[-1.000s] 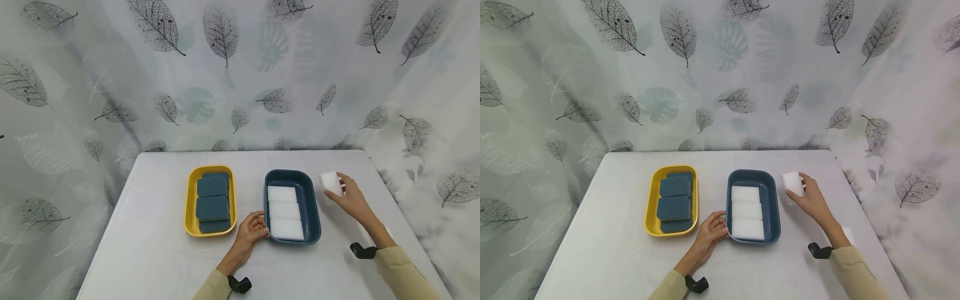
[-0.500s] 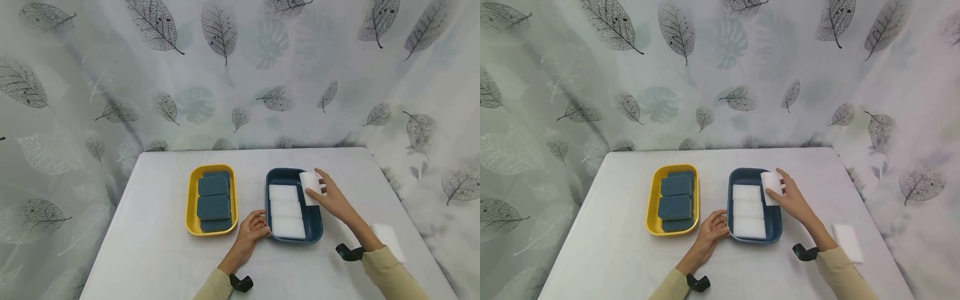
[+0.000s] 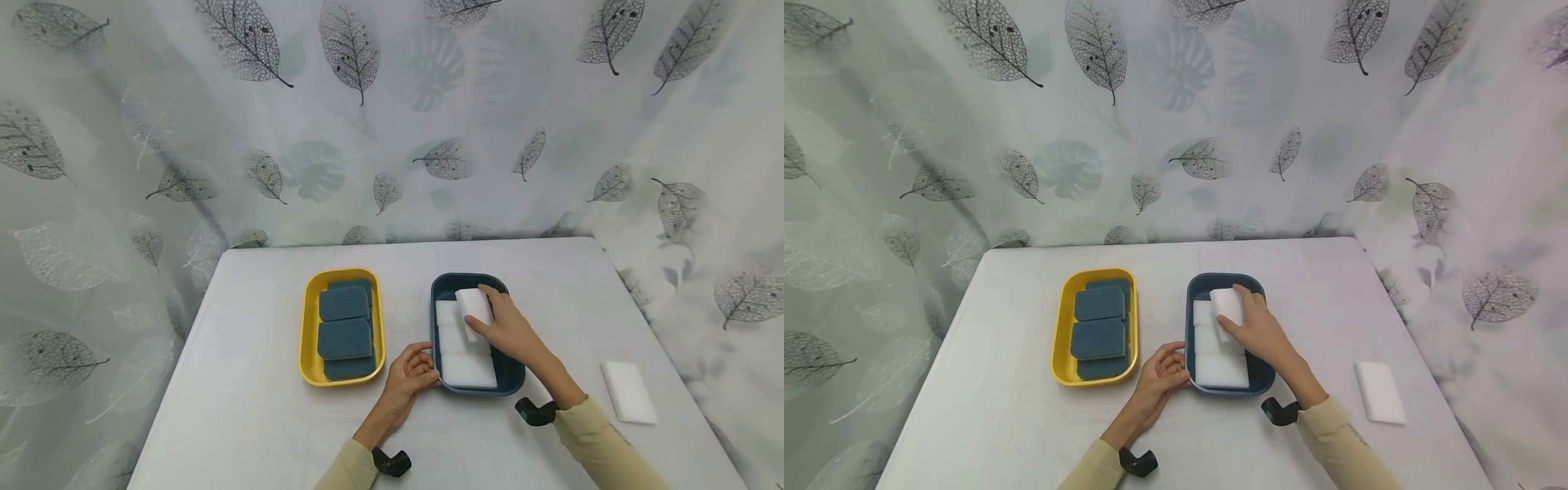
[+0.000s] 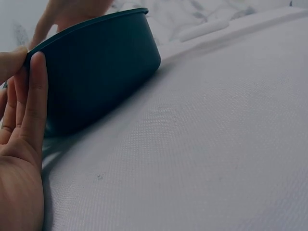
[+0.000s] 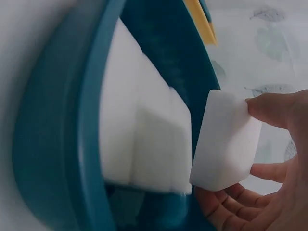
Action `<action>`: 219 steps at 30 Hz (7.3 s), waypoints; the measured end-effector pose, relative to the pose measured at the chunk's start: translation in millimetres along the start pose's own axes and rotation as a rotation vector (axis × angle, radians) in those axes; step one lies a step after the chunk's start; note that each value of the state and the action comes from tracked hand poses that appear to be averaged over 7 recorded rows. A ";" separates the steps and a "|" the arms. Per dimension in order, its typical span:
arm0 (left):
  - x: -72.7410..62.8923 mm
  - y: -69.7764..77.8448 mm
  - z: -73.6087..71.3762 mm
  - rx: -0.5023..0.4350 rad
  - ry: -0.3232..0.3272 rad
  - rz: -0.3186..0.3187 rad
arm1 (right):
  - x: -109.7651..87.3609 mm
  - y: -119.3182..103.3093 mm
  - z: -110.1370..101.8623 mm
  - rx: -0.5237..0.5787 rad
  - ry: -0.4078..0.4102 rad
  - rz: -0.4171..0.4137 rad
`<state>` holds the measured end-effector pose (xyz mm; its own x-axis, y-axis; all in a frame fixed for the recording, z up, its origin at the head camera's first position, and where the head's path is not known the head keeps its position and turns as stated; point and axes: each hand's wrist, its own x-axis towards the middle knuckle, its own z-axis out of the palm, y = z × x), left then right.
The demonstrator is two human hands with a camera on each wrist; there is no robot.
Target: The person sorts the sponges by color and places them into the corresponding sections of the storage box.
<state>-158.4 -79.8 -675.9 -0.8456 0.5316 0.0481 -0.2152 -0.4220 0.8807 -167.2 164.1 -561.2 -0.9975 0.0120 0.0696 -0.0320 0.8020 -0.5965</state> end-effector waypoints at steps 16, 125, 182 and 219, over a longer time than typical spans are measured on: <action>1.3 -2.0 -2.1 0.011 -0.014 0.002 | 17.8 -20.7 43.3 -0.069 -0.025 0.121; 2.0 -0.7 -5.7 0.002 -0.008 0.013 | -158.4 166.4 -30.9 -0.075 0.257 0.647; 4.9 0.0 -4.9 -0.009 -0.007 -0.001 | -88.5 35.9 0.2 0.459 0.424 0.320; 1.9 -3.3 -3.7 0.022 -0.044 -0.015 | -34.5 -7.8 56.8 0.083 0.369 0.277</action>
<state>-161.1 -80.1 -680.5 -0.8203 0.5693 0.0551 -0.2166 -0.3982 0.8913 -136.1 123.5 -604.4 -0.8806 0.4427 0.1691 0.2127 0.6881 -0.6937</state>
